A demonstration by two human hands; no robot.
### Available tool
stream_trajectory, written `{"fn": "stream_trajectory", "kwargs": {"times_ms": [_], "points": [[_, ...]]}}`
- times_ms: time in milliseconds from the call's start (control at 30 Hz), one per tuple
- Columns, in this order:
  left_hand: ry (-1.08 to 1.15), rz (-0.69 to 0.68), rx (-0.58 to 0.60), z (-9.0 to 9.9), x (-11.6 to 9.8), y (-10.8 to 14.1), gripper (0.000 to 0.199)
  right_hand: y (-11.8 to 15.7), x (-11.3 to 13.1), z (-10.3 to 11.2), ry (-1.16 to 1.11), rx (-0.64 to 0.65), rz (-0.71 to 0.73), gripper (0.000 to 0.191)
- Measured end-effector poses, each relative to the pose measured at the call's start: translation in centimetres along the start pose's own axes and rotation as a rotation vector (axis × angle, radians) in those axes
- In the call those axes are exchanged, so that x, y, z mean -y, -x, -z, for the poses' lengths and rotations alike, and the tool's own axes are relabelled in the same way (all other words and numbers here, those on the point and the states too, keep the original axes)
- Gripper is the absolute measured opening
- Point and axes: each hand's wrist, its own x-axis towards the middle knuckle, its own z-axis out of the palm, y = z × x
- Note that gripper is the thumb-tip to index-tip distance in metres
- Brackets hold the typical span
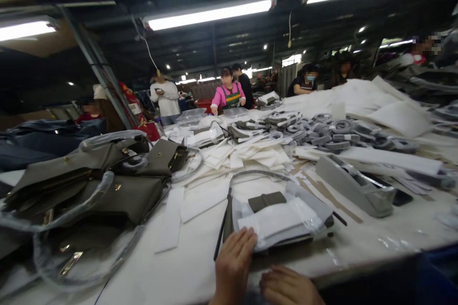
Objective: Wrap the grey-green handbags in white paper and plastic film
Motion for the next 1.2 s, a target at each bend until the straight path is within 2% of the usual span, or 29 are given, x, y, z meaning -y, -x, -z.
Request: {"fn": "stream_trajectory", "kwargs": {"times_ms": [133,300,467,567,667,767,867,967,1133,1200], "points": [[0.101,0.108,0.085,1.3,-0.8,-1.0,0.031,0.1,1.9,0.4,-0.127,0.040,-0.161,0.030],[0.146,0.133,0.121,1.4,-0.7,-0.9,0.032,-0.9,2.9,2.2,-0.182,0.063,-0.247,0.033],[0.143,0.110,0.134,1.3,-0.7,-0.6,0.034,-3.7,0.8,3.6,-0.195,0.094,-0.305,0.031],[0.123,0.152,0.127,1.2,-1.1,-0.5,0.033,-5.5,-1.1,3.7,-0.168,0.150,-0.341,0.029],[0.114,0.219,0.110,1.2,-1.5,-0.6,0.031,-6.9,-3.0,3.2,-0.117,0.221,-0.401,0.027],[0.139,0.266,0.110,1.2,-1.6,-0.8,0.016,-7.9,-4.6,2.1,-0.081,0.292,-0.468,0.020],[0.160,0.298,0.111,1.3,-1.4,-0.7,0.011,-8.7,-5.7,1.2,-0.069,0.358,-0.559,0.010],[0.203,0.330,0.095,1.3,-1.1,-0.5,0.015,-9.3,-6.3,0.5,-0.047,0.451,-0.636,0.008],[0.202,0.271,0.088,1.5,-0.9,-0.6,0.029,-10.3,-6.9,0.0,0.003,0.609,-0.616,0.010],[0.196,0.254,0.089,1.6,-0.9,-0.8,0.026,-10.5,-7.0,-0.1,0.018,0.647,-0.636,0.010]]}}
